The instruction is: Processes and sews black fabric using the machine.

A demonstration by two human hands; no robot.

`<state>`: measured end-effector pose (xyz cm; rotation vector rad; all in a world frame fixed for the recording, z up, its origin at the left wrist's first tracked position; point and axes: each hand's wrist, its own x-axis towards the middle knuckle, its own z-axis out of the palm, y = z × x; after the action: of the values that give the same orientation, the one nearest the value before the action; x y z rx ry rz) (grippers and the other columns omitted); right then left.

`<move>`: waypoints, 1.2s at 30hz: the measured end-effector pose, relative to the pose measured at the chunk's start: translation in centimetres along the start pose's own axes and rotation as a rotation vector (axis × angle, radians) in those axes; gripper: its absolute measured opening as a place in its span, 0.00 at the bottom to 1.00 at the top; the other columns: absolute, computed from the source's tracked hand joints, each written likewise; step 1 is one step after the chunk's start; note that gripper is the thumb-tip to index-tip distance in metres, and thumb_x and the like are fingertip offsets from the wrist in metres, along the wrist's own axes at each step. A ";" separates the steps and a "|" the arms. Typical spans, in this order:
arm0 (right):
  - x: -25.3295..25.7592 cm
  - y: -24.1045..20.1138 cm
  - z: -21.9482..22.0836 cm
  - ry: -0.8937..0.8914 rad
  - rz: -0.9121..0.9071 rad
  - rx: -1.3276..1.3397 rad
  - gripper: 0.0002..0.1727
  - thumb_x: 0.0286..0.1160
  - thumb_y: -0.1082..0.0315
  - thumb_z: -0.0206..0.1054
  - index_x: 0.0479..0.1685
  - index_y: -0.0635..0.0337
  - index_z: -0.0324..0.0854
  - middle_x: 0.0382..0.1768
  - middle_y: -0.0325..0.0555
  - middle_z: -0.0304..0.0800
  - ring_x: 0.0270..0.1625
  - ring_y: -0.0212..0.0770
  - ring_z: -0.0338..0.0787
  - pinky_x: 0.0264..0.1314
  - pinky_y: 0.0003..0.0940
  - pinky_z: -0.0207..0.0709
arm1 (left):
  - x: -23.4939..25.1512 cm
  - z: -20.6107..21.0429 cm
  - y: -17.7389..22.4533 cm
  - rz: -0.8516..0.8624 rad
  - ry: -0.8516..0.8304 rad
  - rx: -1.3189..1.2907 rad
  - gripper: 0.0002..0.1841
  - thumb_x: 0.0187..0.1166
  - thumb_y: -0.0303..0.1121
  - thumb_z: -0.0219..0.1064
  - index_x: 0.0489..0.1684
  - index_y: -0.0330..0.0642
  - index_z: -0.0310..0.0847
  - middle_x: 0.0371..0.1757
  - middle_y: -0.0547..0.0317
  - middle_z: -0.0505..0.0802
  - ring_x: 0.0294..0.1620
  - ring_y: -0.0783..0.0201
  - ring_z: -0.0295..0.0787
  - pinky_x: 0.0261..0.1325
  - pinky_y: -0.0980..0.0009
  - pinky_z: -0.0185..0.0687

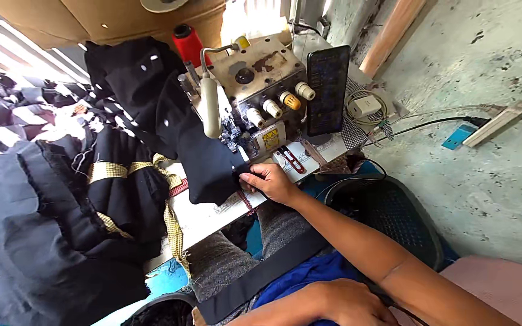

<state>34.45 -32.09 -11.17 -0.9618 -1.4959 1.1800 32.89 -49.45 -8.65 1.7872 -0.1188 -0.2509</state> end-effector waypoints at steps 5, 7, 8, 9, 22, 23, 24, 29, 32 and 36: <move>-2.0 -1.5 -2.1 0.203 -0.110 -0.354 0.13 0.81 0.64 0.67 0.56 0.58 0.91 0.52 0.42 0.93 0.52 0.34 0.92 0.56 0.36 0.90 | -0.8 1.2 -1.1 -0.001 0.073 -0.037 0.27 0.95 0.45 0.48 0.42 0.33 0.89 0.38 0.42 0.92 0.48 0.46 0.91 0.56 0.47 0.81; -3.5 -2.3 -5.0 0.373 -0.143 -0.378 0.13 0.82 0.67 0.66 0.58 0.60 0.89 0.50 0.44 0.93 0.49 0.35 0.93 0.53 0.36 0.91 | -2.0 0.4 -0.8 -0.050 0.071 -0.024 0.28 0.94 0.46 0.49 0.33 0.33 0.88 0.30 0.44 0.90 0.40 0.46 0.89 0.48 0.46 0.80; -4.2 -2.5 -6.8 0.476 -0.141 -0.381 0.12 0.82 0.68 0.66 0.57 0.62 0.89 0.49 0.44 0.93 0.48 0.35 0.92 0.52 0.36 0.90 | -2.7 0.1 -0.8 -0.060 0.081 -0.014 0.27 0.93 0.44 0.51 0.30 0.34 0.88 0.27 0.44 0.89 0.37 0.46 0.89 0.46 0.45 0.80; -4.7 -2.7 -8.7 0.578 -0.132 -0.387 0.12 0.83 0.67 0.65 0.57 0.63 0.87 0.49 0.45 0.93 0.48 0.35 0.92 0.53 0.36 0.90 | -3.5 -0.1 -1.1 -0.050 0.113 -0.015 0.25 0.92 0.42 0.54 0.28 0.34 0.87 0.25 0.46 0.88 0.34 0.47 0.88 0.42 0.44 0.79; -2.9 -1.2 -17.2 0.728 -0.018 -0.304 0.15 0.81 0.65 0.70 0.62 0.59 0.83 0.52 0.42 0.91 0.51 0.34 0.91 0.59 0.35 0.87 | -9.0 0.8 -7.5 -0.309 1.065 0.463 0.09 0.84 0.37 0.63 0.39 0.50 0.91 0.40 0.63 0.93 0.49 0.62 0.90 0.55 0.64 0.86; -2.9 -1.1 -17.5 0.720 -0.023 -0.331 0.15 0.80 0.66 0.70 0.62 0.60 0.83 0.51 0.42 0.90 0.51 0.33 0.91 0.58 0.35 0.87 | -8.8 0.5 -7.7 -0.327 1.100 0.503 0.09 0.85 0.37 0.63 0.39 0.49 0.91 0.40 0.62 0.93 0.49 0.60 0.90 0.54 0.63 0.86; -3.0 -1.0 -17.7 0.707 -0.030 -0.352 0.15 0.81 0.66 0.70 0.62 0.61 0.83 0.52 0.42 0.90 0.52 0.33 0.90 0.59 0.35 0.86 | -8.6 0.4 -7.7 -0.319 1.109 0.505 0.09 0.85 0.36 0.63 0.40 0.48 0.91 0.41 0.60 0.93 0.50 0.59 0.90 0.55 0.62 0.87; -3.8 -1.5 -15.5 0.765 -0.103 -0.482 0.22 0.88 0.66 0.59 0.68 0.79 0.74 0.61 0.61 0.86 0.61 0.42 0.87 0.67 0.36 0.82 | -8.8 -0.5 -8.2 -0.338 1.208 0.539 0.10 0.86 0.35 0.62 0.42 0.45 0.90 0.42 0.55 0.93 0.50 0.55 0.90 0.53 0.60 0.85; -5.5 -2.6 -10.6 0.668 -0.252 -0.471 0.14 0.91 0.68 0.52 0.58 0.70 0.78 0.41 0.36 0.86 0.41 0.25 0.85 0.48 0.26 0.83 | -8.6 -0.8 -8.7 -0.376 1.181 0.566 0.10 0.85 0.34 0.63 0.42 0.43 0.90 0.42 0.53 0.93 0.50 0.53 0.91 0.53 0.57 0.86; -5.4 -2.0 -6.3 0.246 -0.465 -0.464 0.20 0.93 0.55 0.52 0.49 0.56 0.88 0.31 0.38 0.92 0.36 0.27 0.90 0.43 0.25 0.86 | -11.0 -1.3 -5.7 -0.197 0.874 0.553 0.08 0.82 0.34 0.68 0.37 0.44 0.92 0.41 0.53 0.93 0.46 0.54 0.93 0.48 0.56 0.90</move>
<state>41.77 -36.30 -9.93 -0.9451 -1.7024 0.3737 22.23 -44.50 -12.77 2.3023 0.6694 0.4813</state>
